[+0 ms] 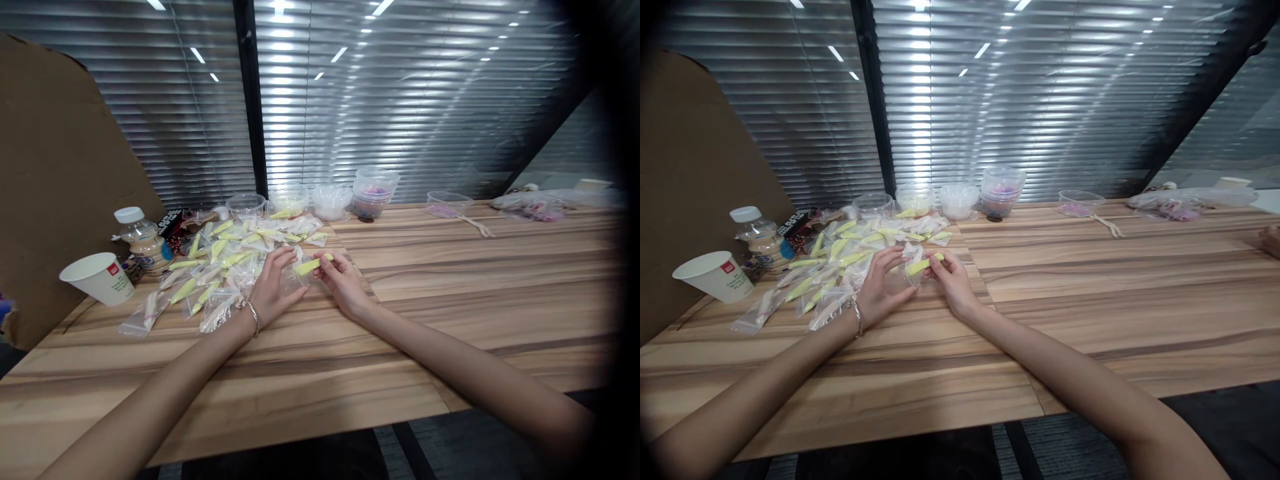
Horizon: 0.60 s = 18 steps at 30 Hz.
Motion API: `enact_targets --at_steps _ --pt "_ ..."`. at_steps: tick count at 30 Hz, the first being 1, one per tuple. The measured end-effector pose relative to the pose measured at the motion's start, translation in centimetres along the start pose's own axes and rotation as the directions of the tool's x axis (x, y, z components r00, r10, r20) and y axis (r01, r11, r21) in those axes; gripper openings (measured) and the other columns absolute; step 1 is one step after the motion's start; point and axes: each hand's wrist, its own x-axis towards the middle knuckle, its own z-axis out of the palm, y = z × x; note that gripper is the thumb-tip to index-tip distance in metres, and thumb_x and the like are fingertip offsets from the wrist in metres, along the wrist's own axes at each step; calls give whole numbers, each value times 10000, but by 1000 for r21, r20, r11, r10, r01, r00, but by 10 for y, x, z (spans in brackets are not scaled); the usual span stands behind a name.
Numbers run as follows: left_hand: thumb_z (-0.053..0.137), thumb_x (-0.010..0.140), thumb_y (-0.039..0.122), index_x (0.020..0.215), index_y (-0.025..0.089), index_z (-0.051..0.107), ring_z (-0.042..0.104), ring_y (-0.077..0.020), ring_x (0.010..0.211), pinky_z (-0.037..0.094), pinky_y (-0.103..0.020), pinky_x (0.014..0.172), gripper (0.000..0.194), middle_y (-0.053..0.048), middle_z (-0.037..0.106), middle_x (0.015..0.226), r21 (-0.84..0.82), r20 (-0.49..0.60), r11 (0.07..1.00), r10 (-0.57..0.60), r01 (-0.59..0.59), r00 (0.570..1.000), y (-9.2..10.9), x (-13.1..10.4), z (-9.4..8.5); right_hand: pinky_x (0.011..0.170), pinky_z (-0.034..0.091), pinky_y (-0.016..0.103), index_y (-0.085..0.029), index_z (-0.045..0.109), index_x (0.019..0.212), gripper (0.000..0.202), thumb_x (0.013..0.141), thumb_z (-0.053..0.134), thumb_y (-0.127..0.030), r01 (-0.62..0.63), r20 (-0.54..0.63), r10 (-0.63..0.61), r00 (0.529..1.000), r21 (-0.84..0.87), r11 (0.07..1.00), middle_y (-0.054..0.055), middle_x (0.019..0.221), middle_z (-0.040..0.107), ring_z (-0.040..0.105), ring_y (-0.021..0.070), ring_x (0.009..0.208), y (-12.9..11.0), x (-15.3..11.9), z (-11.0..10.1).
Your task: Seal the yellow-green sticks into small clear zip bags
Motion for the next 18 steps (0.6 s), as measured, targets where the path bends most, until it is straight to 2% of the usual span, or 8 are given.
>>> enact_targets --at_steps 6,9,13,18 --pt "645 674 372 1239 208 364 371 -120 1264 483 -321 1043 651 -86 390 1285 -11 -2 1000 5 -5 1000 3 1 0 711 450 254 -216 554 991 250 795 596 -365 17 32 -15 999 -58 998 17 846 552 533 109 707 0 -1 -1" --pt "647 674 362 1254 205 342 371 -110 1263 505 -286 1015 673 -91 381 1289 -30 -5 1000 4 -4 1000 3 1 0 684 443 253 -236 478 988 268 786 607 -357 45 24 -42 999 -123 991 -15 760 538 536 114 679 1 -1 0" --pt "654 669 352 1255 212 341 384 -123 1256 496 -329 1025 680 -96 395 1282 -24 -21 999 35 -35 999 2 1 1 648 415 242 -221 433 924 251 791 602 -350 125 8 -127 992 -245 962 -27 693 500 511 115 651 2 -3 0" --pt "648 674 348 1249 220 356 375 -141 1265 437 -398 1078 657 -92 402 1282 -3 -7 999 53 -53 999 1 0 1 657 410 252 -214 485 935 217 798 596 -341 218 -48 -252 966 -367 904 12 804 531 501 127 715 0 -5 -1"
